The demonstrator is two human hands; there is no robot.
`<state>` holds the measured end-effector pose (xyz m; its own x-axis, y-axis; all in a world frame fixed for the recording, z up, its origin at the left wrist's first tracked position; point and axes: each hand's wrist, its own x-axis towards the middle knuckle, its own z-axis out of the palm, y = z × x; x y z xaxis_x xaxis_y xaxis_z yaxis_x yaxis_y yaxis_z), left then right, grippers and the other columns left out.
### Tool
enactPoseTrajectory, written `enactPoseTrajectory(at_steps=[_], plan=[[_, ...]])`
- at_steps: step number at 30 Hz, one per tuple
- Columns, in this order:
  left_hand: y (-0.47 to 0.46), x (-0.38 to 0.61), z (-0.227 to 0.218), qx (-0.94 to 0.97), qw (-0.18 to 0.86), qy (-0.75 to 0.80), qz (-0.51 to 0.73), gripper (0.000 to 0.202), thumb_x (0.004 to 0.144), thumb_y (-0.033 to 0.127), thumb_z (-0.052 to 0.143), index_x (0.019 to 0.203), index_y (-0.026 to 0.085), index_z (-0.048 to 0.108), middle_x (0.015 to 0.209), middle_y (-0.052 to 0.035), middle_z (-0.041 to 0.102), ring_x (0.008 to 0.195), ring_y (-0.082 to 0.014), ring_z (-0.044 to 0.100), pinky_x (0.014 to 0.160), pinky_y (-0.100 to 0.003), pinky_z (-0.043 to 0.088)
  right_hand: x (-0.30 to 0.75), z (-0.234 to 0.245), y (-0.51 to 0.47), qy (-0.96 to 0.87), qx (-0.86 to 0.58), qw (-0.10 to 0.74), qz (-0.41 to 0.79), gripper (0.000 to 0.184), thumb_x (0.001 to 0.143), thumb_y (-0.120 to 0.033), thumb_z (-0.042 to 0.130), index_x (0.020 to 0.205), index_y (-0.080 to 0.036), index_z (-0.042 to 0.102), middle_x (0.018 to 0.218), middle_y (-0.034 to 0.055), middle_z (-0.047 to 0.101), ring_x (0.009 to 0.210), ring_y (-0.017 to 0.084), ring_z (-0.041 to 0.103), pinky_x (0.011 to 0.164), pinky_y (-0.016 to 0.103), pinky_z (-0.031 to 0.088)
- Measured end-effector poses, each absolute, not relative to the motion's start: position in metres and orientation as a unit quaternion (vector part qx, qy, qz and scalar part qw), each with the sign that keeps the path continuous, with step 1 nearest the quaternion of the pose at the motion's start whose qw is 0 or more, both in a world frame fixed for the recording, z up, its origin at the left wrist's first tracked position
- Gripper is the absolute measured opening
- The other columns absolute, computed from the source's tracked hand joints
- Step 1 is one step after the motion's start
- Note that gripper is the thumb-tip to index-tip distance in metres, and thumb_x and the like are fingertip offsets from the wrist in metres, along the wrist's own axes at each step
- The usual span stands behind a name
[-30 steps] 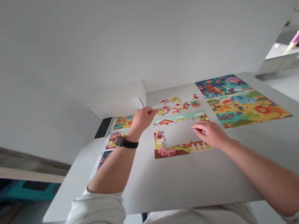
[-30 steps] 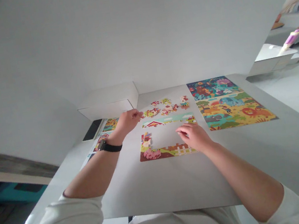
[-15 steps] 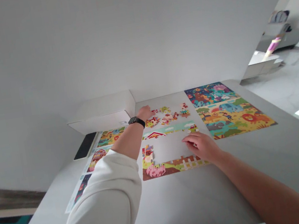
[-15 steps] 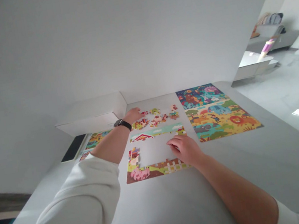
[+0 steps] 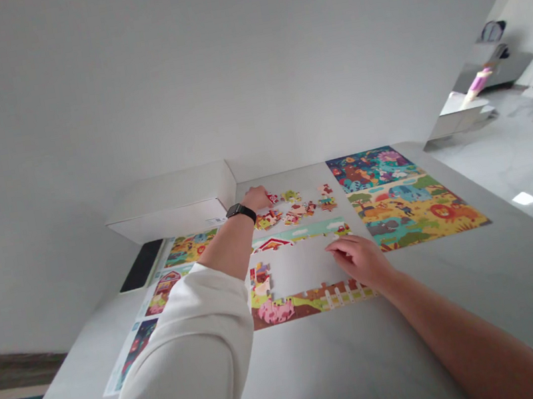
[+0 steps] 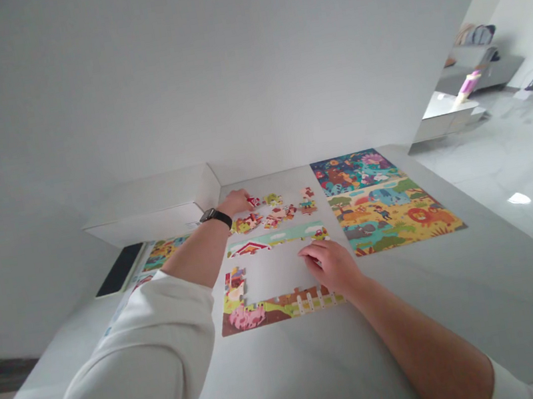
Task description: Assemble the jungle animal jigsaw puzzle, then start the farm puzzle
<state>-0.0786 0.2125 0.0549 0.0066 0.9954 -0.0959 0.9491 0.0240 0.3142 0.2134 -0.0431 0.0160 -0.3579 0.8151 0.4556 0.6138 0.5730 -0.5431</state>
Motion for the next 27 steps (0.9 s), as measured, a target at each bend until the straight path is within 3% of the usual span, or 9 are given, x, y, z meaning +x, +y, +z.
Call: enactPoseTrajectory(at_steps=[5, 9, 12, 17, 24, 27], plan=[[0.186, -0.094, 0.067, 0.678, 0.165, 0.687, 0.203, 0.016, 0.075, 0.026, 0.085, 0.088, 0.02, 0.078, 0.095, -0.0094, 0.08, 0.096, -0.0261, 0.073, 0.083, -0.031, 0.054, 0.215, 0.016, -0.043, -0.811, -0.446, 0.354, 0.135, 0.023, 0.098, -0.018, 0.057, 0.102, -0.024, 0.079, 0.091, 0.0066, 0.078, 0.077, 0.02, 0.07, 0.076, 0.034, 0.057], [0.148, -0.114, 0.084, 0.644, 0.198, 0.675, 0.3, 0.018, 0.089, 0.033, 0.074, 0.098, 0.018, 0.078, 0.086, -0.0052, 0.078, 0.074, -0.0171, 0.068, 0.069, -0.028, 0.05, 0.217, 0.017, -0.041, -0.804, -0.449, 0.363, 0.14, 0.023, 0.099, -0.022, 0.056, 0.103, -0.024, 0.079, 0.099, 0.0075, 0.08, 0.082, 0.021, 0.073, 0.077, 0.033, 0.058], [0.104, -0.126, 0.093, 0.608, 0.275, 0.622, 0.409, 0.02, 0.086, 0.035, 0.076, 0.095, 0.017, 0.077, 0.077, -0.0033, 0.074, 0.065, -0.0128, 0.062, 0.065, -0.026, 0.049, 0.218, 0.017, -0.038, -0.794, -0.456, 0.379, 0.138, 0.023, 0.098, -0.025, 0.057, 0.101, -0.025, 0.079, 0.1, 0.0075, 0.082, 0.081, 0.021, 0.074, 0.079, 0.036, 0.06], [0.021, -0.132, 0.094, 0.523, 0.459, 0.483, 0.532, 0.037, 0.067, 0.045, 0.093, 0.082, 0.018, 0.073, 0.08, -0.0029, 0.072, 0.069, -0.0113, 0.062, 0.068, -0.024, 0.052, 0.211, 0.025, -0.029, -0.759, -0.475, 0.413, 0.167, 0.024, 0.096, -0.032, 0.059, 0.1, -0.024, 0.081, 0.1, 0.0086, 0.082, 0.081, 0.024, 0.075, 0.079, 0.038, 0.06], [-0.04, -0.117, 0.079, 0.447, 0.517, 0.429, 0.591, 0.042, 0.065, 0.049, 0.095, 0.08, 0.019, 0.07, 0.075, 0.0008, 0.064, 0.065, -0.0084, 0.055, 0.067, -0.022, 0.051, 0.17, 0.069, -0.019, -0.744, -0.466, 0.429, 0.213, 0.03, 0.096, -0.039, 0.063, 0.114, -0.022, 0.079, 0.094, 0.0072, 0.08, 0.081, 0.022, 0.072, 0.08, 0.035, 0.055], [-0.046, -0.113, 0.066, 0.415, 0.523, 0.429, 0.609, 0.043, 0.066, 0.048, 0.095, 0.079, 0.019, 0.066, 0.073, 0.003, 0.06, 0.064, -0.0073, 0.053, 0.067, -0.022, 0.051, 0.141, 0.077, -0.014, -0.758, -0.448, 0.395, 0.262, 0.034, 0.097, -0.044, 0.064, 0.119, -0.021, 0.075, 0.096, 0.0073, 0.079, 0.082, 0.021, 0.07, 0.079, 0.034, 0.054]])
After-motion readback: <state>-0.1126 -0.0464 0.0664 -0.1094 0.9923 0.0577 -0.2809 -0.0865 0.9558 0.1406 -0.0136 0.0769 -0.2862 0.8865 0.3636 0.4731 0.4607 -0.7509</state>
